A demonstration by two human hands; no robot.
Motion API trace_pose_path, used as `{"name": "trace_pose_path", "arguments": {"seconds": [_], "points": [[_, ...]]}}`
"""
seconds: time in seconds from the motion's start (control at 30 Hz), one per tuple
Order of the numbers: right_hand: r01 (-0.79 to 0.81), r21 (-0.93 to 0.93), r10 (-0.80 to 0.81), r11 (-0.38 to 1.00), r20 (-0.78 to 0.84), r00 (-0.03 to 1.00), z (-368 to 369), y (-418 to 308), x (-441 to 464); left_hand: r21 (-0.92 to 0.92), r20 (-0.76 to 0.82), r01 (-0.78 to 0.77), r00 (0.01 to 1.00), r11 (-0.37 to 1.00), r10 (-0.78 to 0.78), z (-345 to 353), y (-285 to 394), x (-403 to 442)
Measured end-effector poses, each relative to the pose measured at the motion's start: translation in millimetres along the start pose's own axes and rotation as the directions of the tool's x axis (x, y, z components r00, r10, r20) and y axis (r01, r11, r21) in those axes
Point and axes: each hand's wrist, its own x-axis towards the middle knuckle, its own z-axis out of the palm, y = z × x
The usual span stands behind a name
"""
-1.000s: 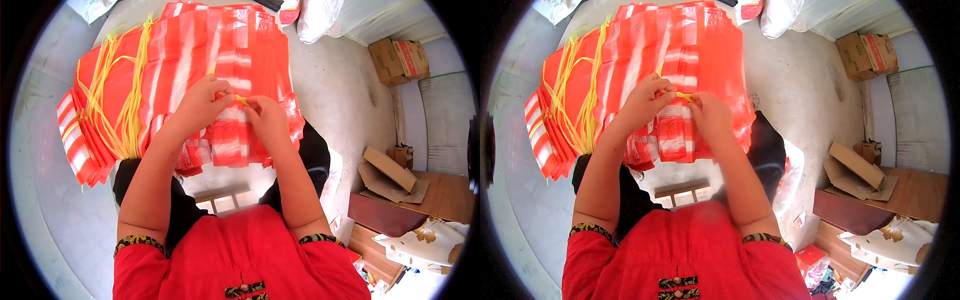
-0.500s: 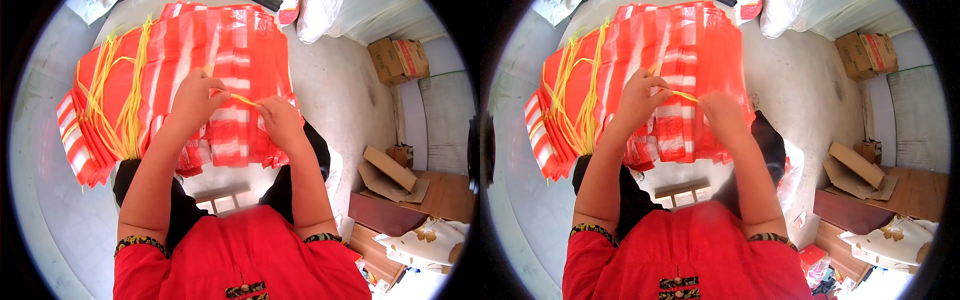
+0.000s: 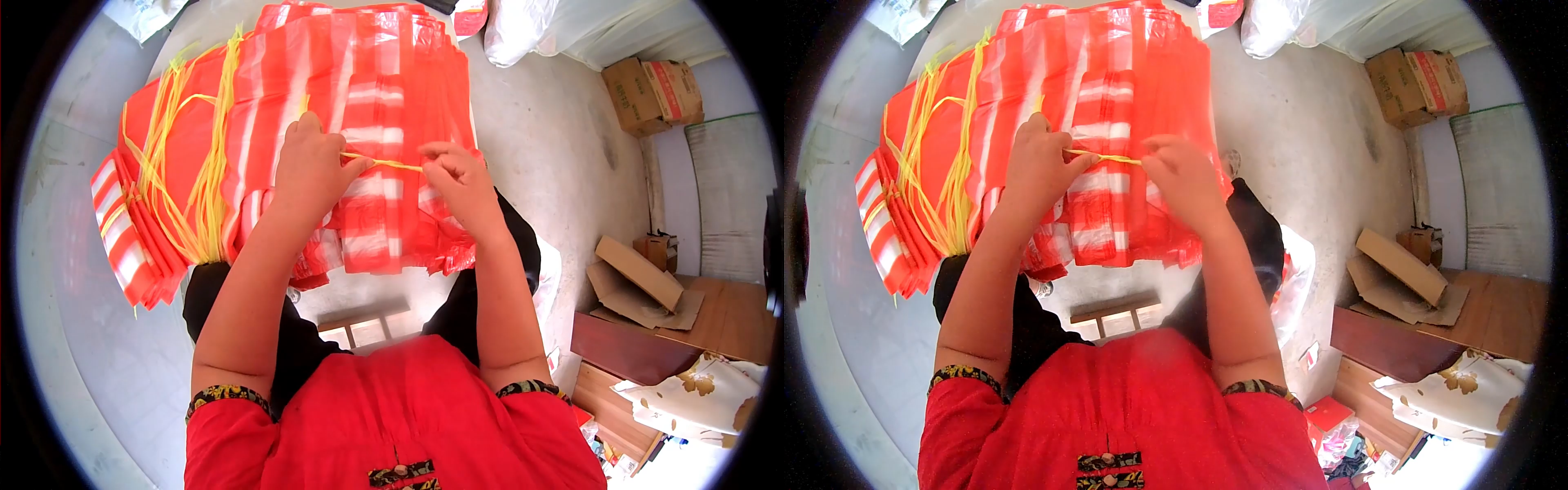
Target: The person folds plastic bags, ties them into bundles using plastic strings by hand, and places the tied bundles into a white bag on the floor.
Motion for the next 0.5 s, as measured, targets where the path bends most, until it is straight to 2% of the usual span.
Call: {"name": "trace_pose_path", "arguments": {"seconds": [0.07, 0.13, 0.23, 0.33, 0.43, 0.5], "points": [[-0.113, 0.261, 0.109, 0.959, 0.031, 0.994, 11, -9, 7, 0.010, -0.007, -0.018, 1.000, 1.000, 0.018, 1, 0, 0], [-0.236, 0.506, 0.206, 0.830, 0.115, 0.972, 25, -14, 15, 0.007, -0.023, -0.032, 0.999, 0.999, 0.032, 2, 0, -1], [-0.286, 0.536, 0.237, 0.794, 0.160, 0.958, 37, -7, 25, -0.014, 0.059, 0.003, 0.998, 1.000, -0.002, -1, -2, 0], [-0.236, 0.294, 0.197, 0.926, 0.155, 0.968, 41, -3, 33, -0.170, 0.073, 0.066, 0.996, 0.983, -0.054, 7, -12, 2], [-0.131, 0.160, 0.108, 0.979, 0.145, 0.984, 46, 0, 36, -0.327, 0.049, 0.102, 0.995, 0.940, -0.091, 10, -20, 3], [-0.065, 0.075, 0.055, 0.995, 0.125, 0.991, 48, -6, 35, -0.287, -0.027, 0.029, 0.999, 0.957, -0.038, 7, -20, 2]]}}
